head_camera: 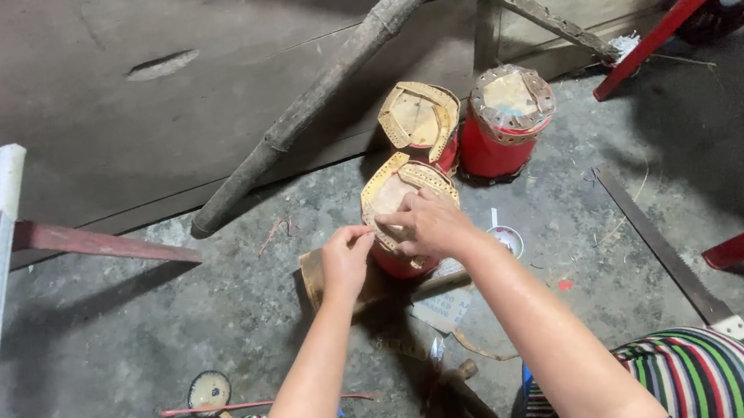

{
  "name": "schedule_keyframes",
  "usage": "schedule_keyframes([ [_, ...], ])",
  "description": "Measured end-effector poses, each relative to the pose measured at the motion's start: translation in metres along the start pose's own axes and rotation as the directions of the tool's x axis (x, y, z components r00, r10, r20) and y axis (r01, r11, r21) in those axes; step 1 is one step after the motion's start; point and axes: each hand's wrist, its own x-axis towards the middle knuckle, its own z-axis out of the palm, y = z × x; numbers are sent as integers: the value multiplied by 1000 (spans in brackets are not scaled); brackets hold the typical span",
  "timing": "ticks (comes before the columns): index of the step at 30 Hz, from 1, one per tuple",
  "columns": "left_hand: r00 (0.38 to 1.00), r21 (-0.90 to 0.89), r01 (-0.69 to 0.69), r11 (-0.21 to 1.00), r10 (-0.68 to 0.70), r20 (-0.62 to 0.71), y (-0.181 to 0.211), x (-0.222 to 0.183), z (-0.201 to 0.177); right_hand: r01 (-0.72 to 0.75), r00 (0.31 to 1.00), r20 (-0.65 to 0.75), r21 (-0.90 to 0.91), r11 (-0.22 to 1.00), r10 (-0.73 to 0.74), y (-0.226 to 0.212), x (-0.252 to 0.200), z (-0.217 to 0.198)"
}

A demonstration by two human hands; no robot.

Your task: Fitting and securing a decorative woven band onto the rim of a small drum using a hammer and tacks.

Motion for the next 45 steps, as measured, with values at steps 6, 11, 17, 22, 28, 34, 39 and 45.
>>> schedule_keyframes([
  [6,994,120,-108,987,107,19,-10,11,2,9,1000,-22,2,1000,-9,-1,-1,1],
  [11,972,174,-235,956,233,30,-18,17,6,2,1000,-16,28,1000,-2,2,1,4],
  [17,960,184,-280,942,276,50,-17,15,6,-3,1000,3,46,999,2,3,2,4],
  [22,949,262,-315,912,294,114,-16,19,6,-4,1000,12,58,998,3,1,1,2],
  [28,919,419,-395,818,350,182,-13,15,7,-2,1000,22,29,1000,2,4,2,4],
  [34,887,316,-453,834,456,66,-29,15,13,5,1000,2,27,1000,-5,0,-1,0],
  [39,937,59,-342,938,345,-59,-32,4,20,9,1000,5,35,999,-10,-2,-5,-7],
  [45,930,57,-343,938,348,-116,-33,2,27,-12,1000,0,78,997,12,-3,-12,-12],
])
